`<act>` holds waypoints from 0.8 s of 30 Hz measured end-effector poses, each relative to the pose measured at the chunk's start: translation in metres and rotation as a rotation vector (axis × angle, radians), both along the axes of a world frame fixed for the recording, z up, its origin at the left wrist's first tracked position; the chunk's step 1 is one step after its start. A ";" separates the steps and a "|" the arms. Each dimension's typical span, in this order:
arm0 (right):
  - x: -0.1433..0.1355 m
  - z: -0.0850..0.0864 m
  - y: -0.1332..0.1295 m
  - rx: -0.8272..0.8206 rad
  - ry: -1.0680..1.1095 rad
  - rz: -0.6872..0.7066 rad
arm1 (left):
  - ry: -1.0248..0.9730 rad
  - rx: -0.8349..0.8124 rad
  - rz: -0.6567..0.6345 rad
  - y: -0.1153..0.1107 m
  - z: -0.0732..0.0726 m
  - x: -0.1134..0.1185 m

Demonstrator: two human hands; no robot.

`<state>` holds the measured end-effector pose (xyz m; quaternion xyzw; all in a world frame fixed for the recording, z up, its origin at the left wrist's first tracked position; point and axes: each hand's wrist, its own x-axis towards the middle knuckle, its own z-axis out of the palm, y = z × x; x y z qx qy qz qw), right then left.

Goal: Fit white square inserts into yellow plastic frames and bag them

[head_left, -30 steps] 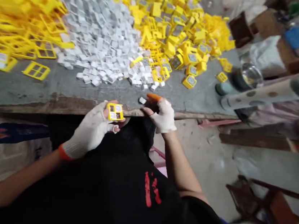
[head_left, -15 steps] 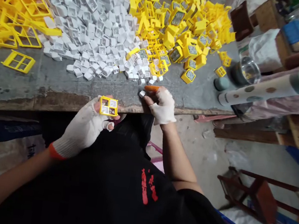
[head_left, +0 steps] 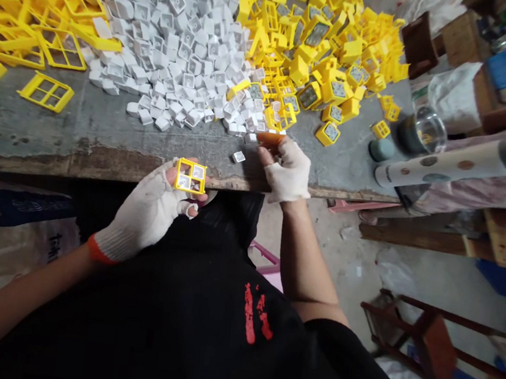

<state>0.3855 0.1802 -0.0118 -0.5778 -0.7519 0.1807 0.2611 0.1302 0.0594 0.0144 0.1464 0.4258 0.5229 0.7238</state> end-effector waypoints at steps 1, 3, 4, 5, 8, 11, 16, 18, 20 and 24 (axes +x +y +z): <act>0.002 0.000 -0.003 0.011 -0.022 0.007 | -0.001 -0.003 0.005 0.000 0.000 0.000; 0.003 -0.001 -0.008 0.014 -0.107 0.042 | -0.012 -0.001 0.013 0.001 0.000 0.000; 0.001 -0.002 -0.008 0.009 -0.152 0.059 | -0.020 0.002 0.015 0.001 0.000 0.001; -0.002 -0.004 -0.009 0.002 -0.189 0.069 | -0.026 0.006 0.017 0.001 -0.001 0.001; -0.013 -0.008 -0.014 -0.008 -0.199 0.093 | -0.047 0.013 0.015 0.000 -0.002 0.003; -0.021 0.000 -0.033 0.066 -0.002 0.198 | -0.070 0.006 0.017 -0.001 -0.003 0.003; -0.033 0.023 -0.069 0.157 0.157 0.484 | -0.072 0.011 0.020 -0.003 0.000 0.001; -0.037 0.025 -0.074 0.167 0.128 0.532 | -0.062 -0.009 -0.008 -0.005 0.002 0.000; -0.039 0.022 -0.074 0.186 0.135 0.573 | -0.060 -0.034 -0.046 -0.006 0.003 -0.003; -0.039 0.014 -0.072 0.167 0.084 0.634 | -0.068 -0.056 -0.076 -0.009 -0.003 -0.010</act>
